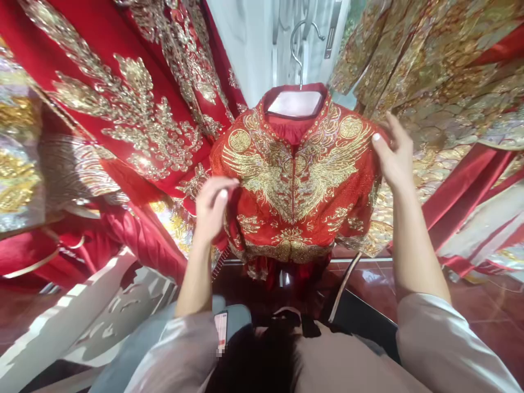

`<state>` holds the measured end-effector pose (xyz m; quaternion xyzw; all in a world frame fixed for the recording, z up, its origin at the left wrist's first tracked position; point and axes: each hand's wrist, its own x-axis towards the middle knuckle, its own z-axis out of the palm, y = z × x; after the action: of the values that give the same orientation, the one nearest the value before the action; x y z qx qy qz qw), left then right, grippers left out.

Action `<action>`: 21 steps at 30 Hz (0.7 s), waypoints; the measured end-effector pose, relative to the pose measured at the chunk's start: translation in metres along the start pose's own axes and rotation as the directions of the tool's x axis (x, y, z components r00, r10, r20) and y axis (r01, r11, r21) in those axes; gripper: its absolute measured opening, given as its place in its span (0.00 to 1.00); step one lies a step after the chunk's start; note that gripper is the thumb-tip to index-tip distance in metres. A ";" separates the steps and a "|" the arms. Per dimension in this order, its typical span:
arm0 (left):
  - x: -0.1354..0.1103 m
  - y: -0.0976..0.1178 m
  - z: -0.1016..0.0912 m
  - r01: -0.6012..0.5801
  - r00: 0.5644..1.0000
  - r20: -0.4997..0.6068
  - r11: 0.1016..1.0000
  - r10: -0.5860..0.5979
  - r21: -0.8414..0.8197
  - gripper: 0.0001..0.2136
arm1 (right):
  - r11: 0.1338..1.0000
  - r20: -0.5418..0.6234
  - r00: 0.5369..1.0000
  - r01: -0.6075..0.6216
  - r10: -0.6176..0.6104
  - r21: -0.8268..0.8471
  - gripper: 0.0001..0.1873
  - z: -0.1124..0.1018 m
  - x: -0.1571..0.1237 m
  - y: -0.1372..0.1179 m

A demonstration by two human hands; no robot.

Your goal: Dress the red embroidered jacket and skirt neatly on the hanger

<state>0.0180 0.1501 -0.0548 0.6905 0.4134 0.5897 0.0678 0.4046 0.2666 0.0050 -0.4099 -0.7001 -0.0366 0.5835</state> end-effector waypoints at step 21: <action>0.142 -0.053 -0.041 0.449 0.810 0.430 0.894 -0.399 -0.016 0.26 | 0.956 -0.135 0.963 -0.201 0.232 0.214 0.33 0.031 -0.016 0.023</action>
<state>-0.0491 0.2605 0.0342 0.6848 0.4976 0.4223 0.3243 0.3941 0.2899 -0.0283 -0.4199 -0.6024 0.0651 0.6757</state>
